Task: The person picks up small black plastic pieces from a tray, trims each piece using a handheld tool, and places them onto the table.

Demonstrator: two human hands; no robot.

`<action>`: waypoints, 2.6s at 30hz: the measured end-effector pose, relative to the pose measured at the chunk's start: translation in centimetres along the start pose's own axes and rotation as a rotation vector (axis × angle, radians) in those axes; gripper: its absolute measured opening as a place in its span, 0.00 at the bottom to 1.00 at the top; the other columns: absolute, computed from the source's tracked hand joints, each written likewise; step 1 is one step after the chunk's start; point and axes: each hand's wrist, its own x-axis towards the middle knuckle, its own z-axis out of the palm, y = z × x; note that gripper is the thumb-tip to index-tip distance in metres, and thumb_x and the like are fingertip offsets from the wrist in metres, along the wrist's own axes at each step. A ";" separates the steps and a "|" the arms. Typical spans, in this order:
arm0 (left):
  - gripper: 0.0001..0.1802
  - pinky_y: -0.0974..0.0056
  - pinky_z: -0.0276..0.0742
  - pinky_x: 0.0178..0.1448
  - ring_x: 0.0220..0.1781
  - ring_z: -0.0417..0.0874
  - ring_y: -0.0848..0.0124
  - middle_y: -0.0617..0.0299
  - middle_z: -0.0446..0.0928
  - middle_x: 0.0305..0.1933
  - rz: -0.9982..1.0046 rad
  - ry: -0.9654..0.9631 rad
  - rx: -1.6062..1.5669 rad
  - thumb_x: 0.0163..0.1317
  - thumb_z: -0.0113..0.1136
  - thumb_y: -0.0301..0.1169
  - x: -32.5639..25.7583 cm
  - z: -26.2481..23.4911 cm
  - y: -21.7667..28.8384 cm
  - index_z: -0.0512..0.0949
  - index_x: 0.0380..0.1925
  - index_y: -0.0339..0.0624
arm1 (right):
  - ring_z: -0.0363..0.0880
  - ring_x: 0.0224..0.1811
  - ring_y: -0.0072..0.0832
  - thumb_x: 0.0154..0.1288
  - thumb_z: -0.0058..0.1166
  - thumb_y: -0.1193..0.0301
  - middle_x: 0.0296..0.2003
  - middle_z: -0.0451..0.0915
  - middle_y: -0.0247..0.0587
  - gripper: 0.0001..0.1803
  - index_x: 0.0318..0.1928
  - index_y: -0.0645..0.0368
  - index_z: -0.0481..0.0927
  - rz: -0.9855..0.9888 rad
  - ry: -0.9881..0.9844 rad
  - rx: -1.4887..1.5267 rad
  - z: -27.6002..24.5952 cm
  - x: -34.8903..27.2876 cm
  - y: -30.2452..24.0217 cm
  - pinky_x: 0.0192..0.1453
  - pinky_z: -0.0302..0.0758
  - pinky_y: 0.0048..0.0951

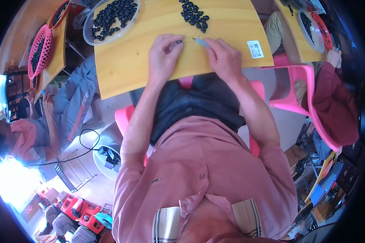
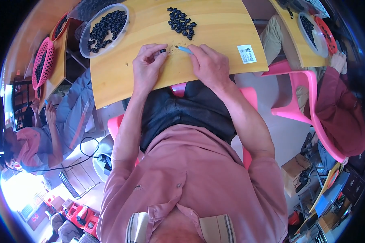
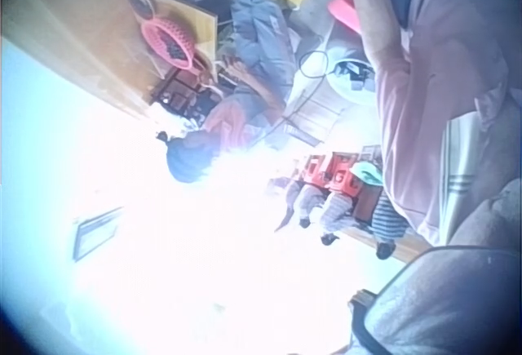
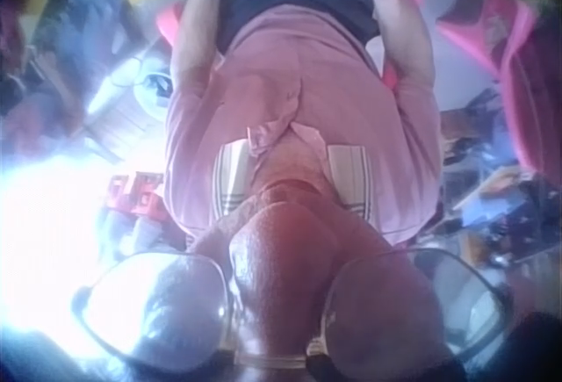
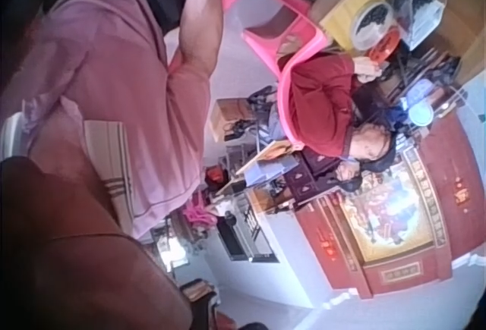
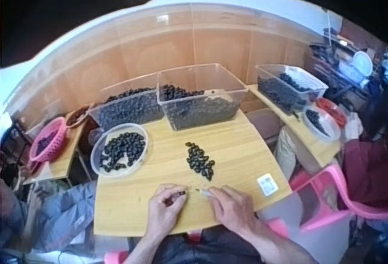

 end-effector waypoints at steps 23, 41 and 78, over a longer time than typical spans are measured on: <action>0.18 0.71 0.83 0.52 0.43 0.84 0.77 0.62 0.83 0.44 -0.075 -0.015 -0.138 0.64 0.72 0.18 -0.5 1.0 0.2 0.84 0.54 0.34 | 0.83 0.29 0.38 0.65 0.64 0.76 0.28 0.78 0.37 0.13 0.50 0.54 0.87 -0.193 0.026 -0.086 0.5 -0.2 -0.7 0.30 0.79 0.38; 0.17 0.71 0.82 0.52 0.43 0.85 0.77 0.62 0.84 0.44 -0.099 0.033 -0.205 0.65 0.72 0.19 -0.8 0.6 1.0 0.83 0.54 0.34 | 0.87 0.31 0.37 0.64 0.61 0.74 0.28 0.79 0.36 0.10 0.46 0.53 0.85 -0.092 0.015 -0.177 0.6 0.2 -0.1 0.30 0.82 0.41; 0.15 0.56 0.84 0.50 0.42 0.90 0.57 0.49 0.85 0.45 0.257 -0.101 0.653 0.65 0.75 0.34 9.1 1.1 -0.3 0.89 0.48 0.40 | 0.86 0.34 0.45 0.68 0.65 0.70 0.33 0.83 0.41 0.09 0.47 0.53 0.87 0.068 0.056 0.025 -0.4 0.3 0.5 0.35 0.81 0.44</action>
